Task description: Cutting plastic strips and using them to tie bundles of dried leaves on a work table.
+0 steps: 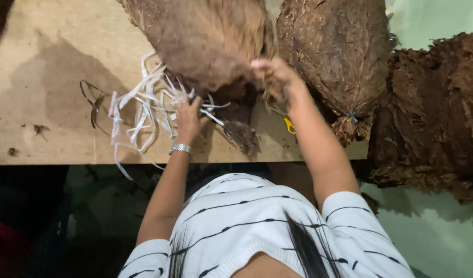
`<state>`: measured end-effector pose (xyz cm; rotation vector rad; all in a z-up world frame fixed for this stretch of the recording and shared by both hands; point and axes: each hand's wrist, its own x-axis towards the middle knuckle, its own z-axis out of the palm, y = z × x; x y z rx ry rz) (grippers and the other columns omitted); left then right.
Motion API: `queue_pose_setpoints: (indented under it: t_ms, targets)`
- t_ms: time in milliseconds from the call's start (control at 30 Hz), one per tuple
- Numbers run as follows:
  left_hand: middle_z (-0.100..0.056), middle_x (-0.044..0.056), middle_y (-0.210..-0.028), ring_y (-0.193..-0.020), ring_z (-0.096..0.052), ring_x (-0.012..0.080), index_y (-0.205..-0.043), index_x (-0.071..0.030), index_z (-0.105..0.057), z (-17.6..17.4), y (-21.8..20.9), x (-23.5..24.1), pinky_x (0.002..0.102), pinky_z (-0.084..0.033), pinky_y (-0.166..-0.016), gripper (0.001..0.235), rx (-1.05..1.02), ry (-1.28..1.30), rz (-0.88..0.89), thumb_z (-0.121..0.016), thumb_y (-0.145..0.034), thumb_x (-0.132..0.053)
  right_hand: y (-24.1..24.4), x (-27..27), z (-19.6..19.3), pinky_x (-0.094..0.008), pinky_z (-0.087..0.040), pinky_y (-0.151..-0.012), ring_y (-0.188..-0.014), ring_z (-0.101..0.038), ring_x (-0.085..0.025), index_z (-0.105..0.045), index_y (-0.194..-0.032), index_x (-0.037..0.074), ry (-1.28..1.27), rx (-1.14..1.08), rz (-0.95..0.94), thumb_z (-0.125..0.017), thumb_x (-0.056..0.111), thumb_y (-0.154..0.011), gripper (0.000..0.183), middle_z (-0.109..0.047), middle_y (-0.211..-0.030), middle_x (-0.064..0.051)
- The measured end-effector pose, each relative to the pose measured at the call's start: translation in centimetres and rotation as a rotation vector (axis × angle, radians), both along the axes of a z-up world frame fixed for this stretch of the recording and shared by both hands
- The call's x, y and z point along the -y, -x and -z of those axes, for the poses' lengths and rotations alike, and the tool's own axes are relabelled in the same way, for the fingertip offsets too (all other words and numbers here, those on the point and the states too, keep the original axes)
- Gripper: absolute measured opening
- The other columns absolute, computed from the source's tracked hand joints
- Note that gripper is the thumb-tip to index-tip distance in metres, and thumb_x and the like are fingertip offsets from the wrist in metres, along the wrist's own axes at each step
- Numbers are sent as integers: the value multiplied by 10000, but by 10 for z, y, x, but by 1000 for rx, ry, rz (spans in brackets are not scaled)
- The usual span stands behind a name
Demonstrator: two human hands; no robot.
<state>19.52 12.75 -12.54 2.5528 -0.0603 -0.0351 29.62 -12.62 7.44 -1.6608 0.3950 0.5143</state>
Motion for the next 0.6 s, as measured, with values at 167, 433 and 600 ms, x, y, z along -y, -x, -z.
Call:
queue_pose_setpoints:
  t_ms: [167,433,600]
  targets:
    - [-578,153,-1100,-1012,-609,405,-1334,-255,-587,-28,-3,-11,514,-539,-863,723,41,-21,-64,-914,-698,-363,2,7,-51,-284,-423,-465,-521,-526,-126,-639,-727,52,-233,153,-21,-888,124,-737,259,-534,-613,-43]
    - [-606,168,-1066,-999,-657,430,-1316,-213,-549,-75,5,-21,553,-550,-866,538,-182,105,-65,-808,-845,-192,26,58,102,-323,-523,-563,-562,-634,-196,-706,-770,2,-241,-60,93,-904,120,-699,241,-650,-644,-128]
    - [-440,205,-1193,-1097,-583,506,-1348,-221,-618,-116,-2,-29,558,-490,-970,384,-37,513,-125,-712,-976,-251,4,94,137,-360,-594,-762,-792,-738,-217,-745,-969,26,-218,-89,145,-931,180,-692,368,-742,-882,-114]
